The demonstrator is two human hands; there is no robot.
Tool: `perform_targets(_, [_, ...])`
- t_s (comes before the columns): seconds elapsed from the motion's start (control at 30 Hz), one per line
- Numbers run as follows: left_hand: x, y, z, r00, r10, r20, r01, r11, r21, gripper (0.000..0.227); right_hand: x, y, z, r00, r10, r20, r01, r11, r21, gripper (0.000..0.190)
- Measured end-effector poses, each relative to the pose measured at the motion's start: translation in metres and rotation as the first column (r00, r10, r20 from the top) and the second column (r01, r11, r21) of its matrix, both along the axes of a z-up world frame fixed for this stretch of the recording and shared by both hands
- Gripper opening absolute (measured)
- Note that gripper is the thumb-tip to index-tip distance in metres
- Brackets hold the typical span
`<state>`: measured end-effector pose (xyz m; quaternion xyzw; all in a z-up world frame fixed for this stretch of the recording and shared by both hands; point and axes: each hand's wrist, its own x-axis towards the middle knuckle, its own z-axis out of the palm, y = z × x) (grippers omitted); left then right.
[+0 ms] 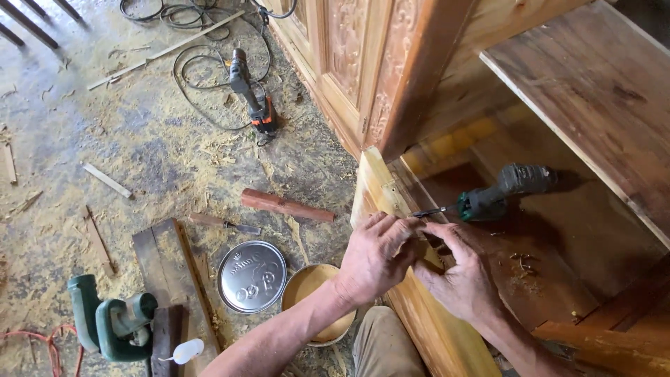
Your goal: The person inserts a small wooden dowel into a pre-drilled hole on a wooden cabinet door, applies glue to the dowel, and taps it into place using a wooden mallet. The person then uses a chisel to clean the area around the dowel.
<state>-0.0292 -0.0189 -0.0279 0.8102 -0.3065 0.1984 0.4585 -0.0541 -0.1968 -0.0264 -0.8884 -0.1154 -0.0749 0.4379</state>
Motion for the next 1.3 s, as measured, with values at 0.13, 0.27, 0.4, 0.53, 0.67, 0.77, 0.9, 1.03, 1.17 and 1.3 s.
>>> perform_targets(0.13, [0.000, 0.000, 0.002, 0.997, -0.034, -0.072, 0.029, 0.997, -0.072, 0.042, 0.000, -0.004, -0.010, 1.000, -0.010, 0.028, 0.011, 1.000, -0.023, 0.051])
perform_targets(0.27, [-0.003, -0.001, 0.008, 0.966, -0.104, -0.237, 0.058, 0.979, -0.194, 0.036, -0.003, -0.003, -0.010, 0.998, -0.064, 0.011, 0.064, 0.998, -0.021, 0.044])
perform_targets(0.4, [-0.005, -0.004, 0.017, 0.924, -0.130, -0.359, 0.038, 0.967, -0.251, 0.031, -0.003, -0.002, -0.006, 0.998, -0.060, 0.032, 0.060, 0.998, -0.019, 0.037])
perform_targets(0.53, [0.005, -0.010, 0.011, 0.933, -0.085, -0.351, 0.007, 0.976, -0.217, 0.030, -0.002, -0.002, -0.006, 0.997, -0.068, 0.032, 0.069, 0.997, -0.046, 0.035])
perform_targets(0.67, [0.021, -0.011, 0.014, 0.957, -0.078, -0.281, 0.077, 0.997, -0.017, 0.011, -0.001, -0.005, -0.014, 0.996, -0.070, 0.056, 0.073, 0.996, -0.052, 0.040])
perform_targets(0.77, [0.031, -0.009, 0.019, 0.940, -0.135, -0.314, 0.163, 0.984, 0.065, 0.019, -0.002, -0.004, -0.010, 0.995, -0.049, 0.089, 0.055, 0.996, -0.068, 0.040])
perform_targets(0.9, [0.038, -0.008, 0.030, 0.926, -0.127, -0.356, 0.197, 0.966, 0.167, 0.009, -0.001, -0.004, -0.010, 0.996, -0.048, 0.077, 0.051, 0.998, -0.035, 0.039])
perform_targets(1.03, [0.045, -0.008, 0.026, 0.899, -0.104, -0.425, 0.218, 0.949, 0.229, 0.012, -0.002, -0.001, 0.000, 0.992, -0.032, 0.121, 0.036, 0.999, -0.030, 0.034])
perform_targets(1.17, [0.047, -0.006, 0.028, 0.849, -0.155, -0.505, 0.246, 0.962, 0.120, 0.006, -0.002, 0.000, 0.001, 0.998, -0.031, 0.053, 0.031, 1.000, 0.001, 0.033])
perform_targets(1.3, [0.046, -0.007, 0.026, 0.886, -0.181, -0.427, 0.265, 0.953, 0.147, 0.009, 0.000, -0.002, -0.007, 0.995, -0.044, 0.089, 0.045, 0.999, -0.016, 0.033])
